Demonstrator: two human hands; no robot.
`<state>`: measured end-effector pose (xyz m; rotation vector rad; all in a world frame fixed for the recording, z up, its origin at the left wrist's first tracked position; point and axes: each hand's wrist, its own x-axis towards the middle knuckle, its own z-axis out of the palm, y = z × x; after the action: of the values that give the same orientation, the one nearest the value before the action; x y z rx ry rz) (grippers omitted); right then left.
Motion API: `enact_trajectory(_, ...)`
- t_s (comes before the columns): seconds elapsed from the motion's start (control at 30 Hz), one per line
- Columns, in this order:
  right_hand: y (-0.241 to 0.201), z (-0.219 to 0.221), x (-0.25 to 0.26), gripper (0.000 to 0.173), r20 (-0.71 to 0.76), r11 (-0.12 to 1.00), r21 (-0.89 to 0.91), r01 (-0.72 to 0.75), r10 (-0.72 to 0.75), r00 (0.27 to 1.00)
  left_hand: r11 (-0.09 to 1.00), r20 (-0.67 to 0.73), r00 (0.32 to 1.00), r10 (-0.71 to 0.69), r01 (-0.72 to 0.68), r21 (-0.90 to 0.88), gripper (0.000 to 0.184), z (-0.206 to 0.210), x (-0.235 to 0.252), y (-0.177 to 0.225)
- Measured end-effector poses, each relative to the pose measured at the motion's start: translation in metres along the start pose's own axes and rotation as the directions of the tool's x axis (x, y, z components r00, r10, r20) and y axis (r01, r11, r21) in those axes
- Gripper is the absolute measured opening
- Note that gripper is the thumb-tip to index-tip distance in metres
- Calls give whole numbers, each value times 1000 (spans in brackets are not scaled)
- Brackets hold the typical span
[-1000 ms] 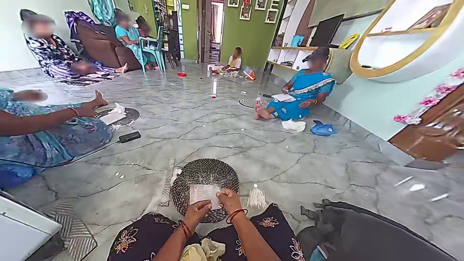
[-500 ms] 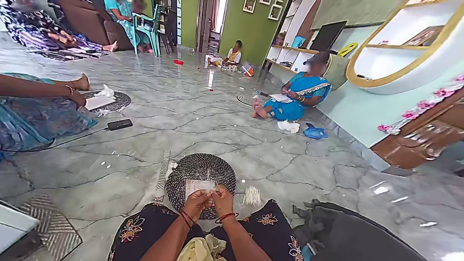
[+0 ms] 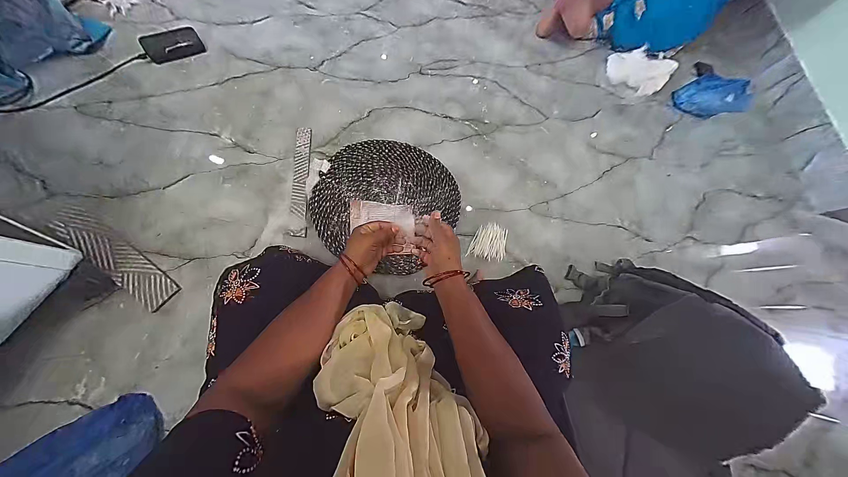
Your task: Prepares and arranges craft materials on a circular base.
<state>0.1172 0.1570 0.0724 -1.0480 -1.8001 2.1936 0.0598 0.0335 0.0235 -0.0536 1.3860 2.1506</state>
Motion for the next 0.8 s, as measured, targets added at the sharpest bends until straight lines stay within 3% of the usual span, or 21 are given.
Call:
enact_trajectory(0.23,-3,-1,8,27,42,978,-172,-117,126,991,1000,37,999,5,-5,-6,17,-3,5,-1)
enact_trajectory(0.37,3,-2,10,7,75,984,-160,-78,91,993,999,86,995,42,-41,-17,20,-6,5,-4)
enact_trajectory(0.47,4,-2,9,10,68,976,-219,-9,24,997,994,105,993,55,-44,-102,21,-6,3,-3)
enact_trajectory(0.53,8,-3,11,14,76,945,-320,65,-43,996,994,152,985,77,-64,-88,23,-8,2,-2)
enact_trajectory(0.6,11,-3,11,14,94,919,-377,115,-85,992,995,108,990,92,-88,-43,17,-6,0,-2)
enact_trajectory(0.7,10,-3,9,17,92,918,-383,107,-77,993,996,-3,996,90,-90,-7,18,-4,-1,-1)
enact_trajectory(0.8,7,-2,7,25,82,942,-332,49,-23,996,995,-15,995,97,-97,-12,19,-6,0,-1)
